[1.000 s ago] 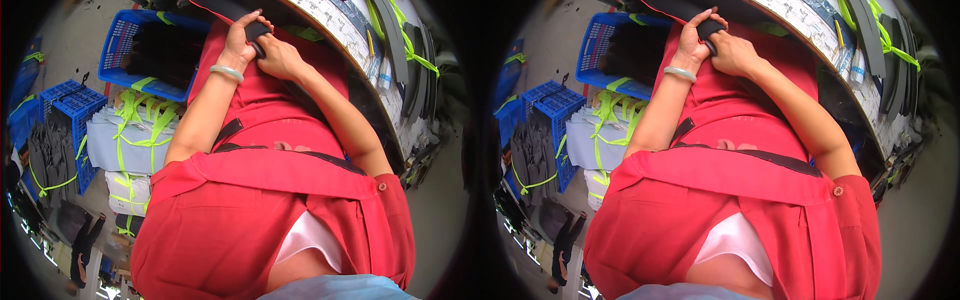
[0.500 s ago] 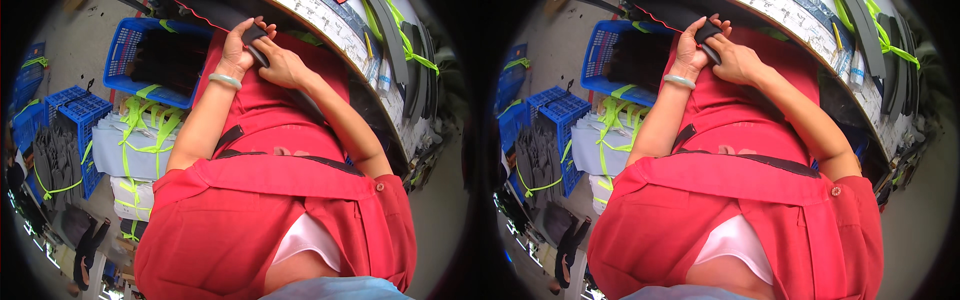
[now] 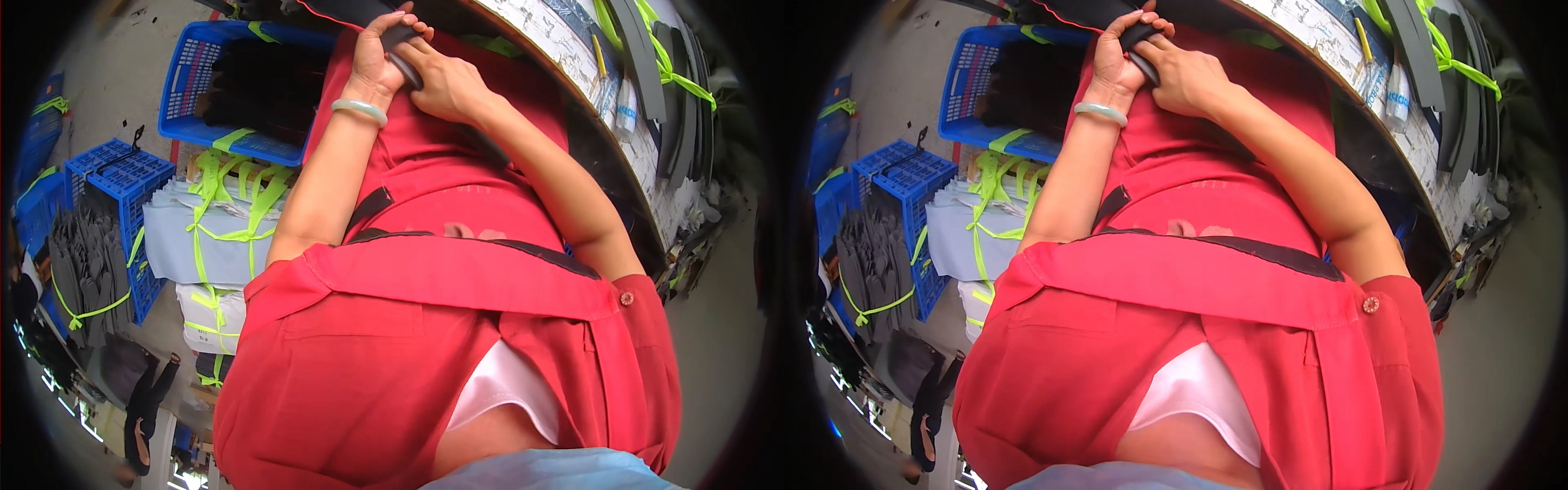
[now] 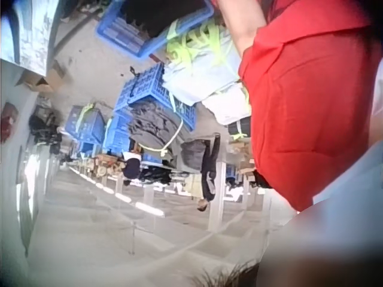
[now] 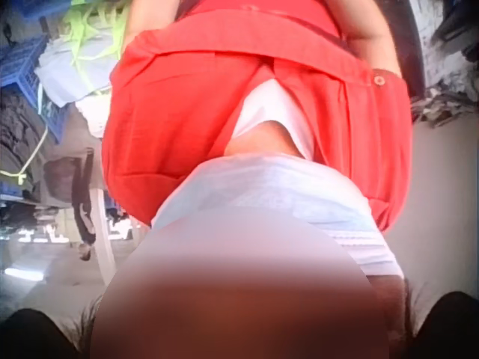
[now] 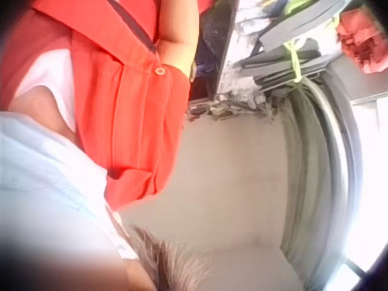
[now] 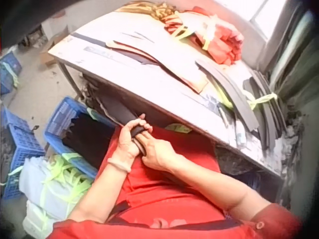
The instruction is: The recorder is seen assembling or inspecting black padded straps by folding material and using a small tool at a workbench.
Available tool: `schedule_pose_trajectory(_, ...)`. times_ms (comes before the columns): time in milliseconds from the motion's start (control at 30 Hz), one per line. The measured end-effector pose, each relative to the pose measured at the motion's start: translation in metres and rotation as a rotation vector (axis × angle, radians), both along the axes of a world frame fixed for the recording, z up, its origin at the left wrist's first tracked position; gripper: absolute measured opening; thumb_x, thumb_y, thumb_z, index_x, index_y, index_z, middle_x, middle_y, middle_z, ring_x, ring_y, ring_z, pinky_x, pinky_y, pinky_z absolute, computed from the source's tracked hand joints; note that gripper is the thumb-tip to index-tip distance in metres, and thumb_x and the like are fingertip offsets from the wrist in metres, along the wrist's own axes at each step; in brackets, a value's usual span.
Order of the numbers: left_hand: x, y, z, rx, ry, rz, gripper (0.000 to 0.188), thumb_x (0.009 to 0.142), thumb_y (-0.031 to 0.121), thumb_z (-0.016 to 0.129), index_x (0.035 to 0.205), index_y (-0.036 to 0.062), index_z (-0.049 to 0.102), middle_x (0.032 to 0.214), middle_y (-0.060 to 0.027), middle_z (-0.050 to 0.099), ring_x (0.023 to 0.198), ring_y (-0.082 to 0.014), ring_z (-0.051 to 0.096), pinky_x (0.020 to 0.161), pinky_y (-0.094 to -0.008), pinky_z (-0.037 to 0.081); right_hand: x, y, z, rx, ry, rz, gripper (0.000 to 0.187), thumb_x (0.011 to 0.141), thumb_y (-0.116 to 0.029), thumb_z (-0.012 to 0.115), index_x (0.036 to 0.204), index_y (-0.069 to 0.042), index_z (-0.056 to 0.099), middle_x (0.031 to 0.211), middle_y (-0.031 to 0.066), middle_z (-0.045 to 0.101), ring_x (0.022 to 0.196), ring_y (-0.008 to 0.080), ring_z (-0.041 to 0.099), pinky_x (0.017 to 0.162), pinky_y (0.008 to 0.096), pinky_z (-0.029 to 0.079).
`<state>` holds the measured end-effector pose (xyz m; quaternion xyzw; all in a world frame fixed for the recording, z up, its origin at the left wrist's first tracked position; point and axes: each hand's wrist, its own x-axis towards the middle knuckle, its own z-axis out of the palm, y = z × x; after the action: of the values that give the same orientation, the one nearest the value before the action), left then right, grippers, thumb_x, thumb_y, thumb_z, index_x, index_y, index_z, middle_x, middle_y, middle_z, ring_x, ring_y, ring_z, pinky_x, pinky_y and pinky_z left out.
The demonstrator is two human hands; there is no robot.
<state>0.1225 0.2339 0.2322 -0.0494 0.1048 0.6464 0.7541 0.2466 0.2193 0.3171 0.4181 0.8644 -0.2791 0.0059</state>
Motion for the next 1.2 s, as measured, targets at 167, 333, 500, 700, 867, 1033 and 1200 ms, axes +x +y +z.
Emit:
schedule_pose_trajectory(167, 0.004, -0.011, 0.010, -0.135, 0.056, -0.047, 0.034, 0.092, 0.025, 0.061, 0.107, -0.0041, 0.053, 0.088, -0.0131, 0.062, 0.094, -0.0312, 0.062, 0.094, -0.0449, 0.049, 0.010, 0.003, 0.007, -0.107, -0.038, -0.001, 0.058, 0.069, -0.015, 0.060, 0.126, -0.013, 0.049, 0.126, 0.0144, 0.056, 0.099, 0.0391, 0.062, 0.081, 0.0482, 0.051)
schedule_pose_trajectory(333, 0.001, -0.001, -0.008, -0.081, -0.028, 0.000, 0.023, 0.086, 0.013, 0.066, 0.101, -0.0005, 0.056, 0.082, -0.0116, 0.061, 0.078, -0.0265, 0.062, 0.084, -0.0434, 0.053, 0.000, 0.002, -0.005, -0.034, -0.111, -0.009, 0.044, 0.071, -0.014, 0.059, 0.114, -0.009, 0.052, 0.119, 0.0142, 0.059, 0.096, 0.0391, 0.062, 0.079, 0.0487, 0.051)
schedule_pose_trajectory(500, -0.001, -0.006, -0.003, -0.122, -0.063, -0.036, 0.027, 0.082, 0.002, 0.063, 0.107, -0.0009, 0.052, 0.079, -0.0118, 0.060, 0.074, -0.0237, 0.059, 0.081, -0.0405, 0.052, 0.009, -0.008, 0.000, -0.032, -0.035, 0.046, 0.054, 0.069, -0.012, 0.059, 0.123, -0.011, 0.049, 0.128, 0.0102, 0.054, 0.093, 0.0393, 0.062, 0.078, 0.0481, 0.051)
schedule_pose_trajectory(700, 0.007, -0.005, -0.007, -0.041, 0.006, -0.016, 0.024, 0.085, 0.008, 0.063, 0.104, -0.0010, 0.053, 0.081, -0.0103, 0.061, 0.076, -0.0241, 0.060, 0.084, -0.0417, 0.053, 0.001, -0.002, -0.004, 0.006, -0.089, -0.013, 0.063, 0.069, -0.009, 0.059, 0.130, -0.016, 0.046, 0.136, 0.0100, 0.049, 0.095, 0.0391, 0.062, 0.078, 0.0491, 0.052)
schedule_pose_trajectory(867, 0.007, -0.011, 0.017, -0.191, 0.063, -0.043, 0.021, 0.090, 0.011, 0.058, 0.105, -0.0033, 0.055, 0.086, -0.0095, 0.061, 0.087, -0.0245, 0.059, 0.097, -0.0442, 0.047, 0.014, -0.008, -0.001, -0.021, -0.055, -0.022, 0.060, 0.070, -0.010, 0.058, 0.128, -0.015, 0.048, 0.130, 0.0117, 0.053, 0.096, 0.0393, 0.062, 0.078, 0.0489, 0.052)
schedule_pose_trajectory(1033, 0.006, -0.003, 0.001, -0.086, 0.019, -0.008, 0.018, 0.085, 0.009, 0.065, 0.098, 0.0006, 0.056, 0.079, -0.0088, 0.062, 0.076, -0.0236, 0.061, 0.083, -0.0421, 0.052, -0.003, 0.002, -0.013, 0.100, -0.088, 0.025, 0.045, 0.072, -0.010, 0.058, 0.117, -0.011, 0.054, 0.116, 0.0121, 0.059, 0.091, 0.0368, 0.064, 0.073, 0.0481, 0.053)
schedule_pose_trajectory(1200, 0.000, -0.011, 0.003, -0.080, 0.007, -0.051, 0.020, 0.084, 0.009, 0.064, 0.100, 0.0001, 0.055, 0.079, -0.0091, 0.061, 0.076, -0.0225, 0.060, 0.086, -0.0433, 0.052, 0.010, -0.015, 0.002, 0.027, -0.035, 0.037, 0.052, 0.071, -0.011, 0.059, 0.122, -0.013, 0.052, 0.123, 0.0116, 0.055, 0.092, 0.0375, 0.063, 0.075, 0.0486, 0.052)
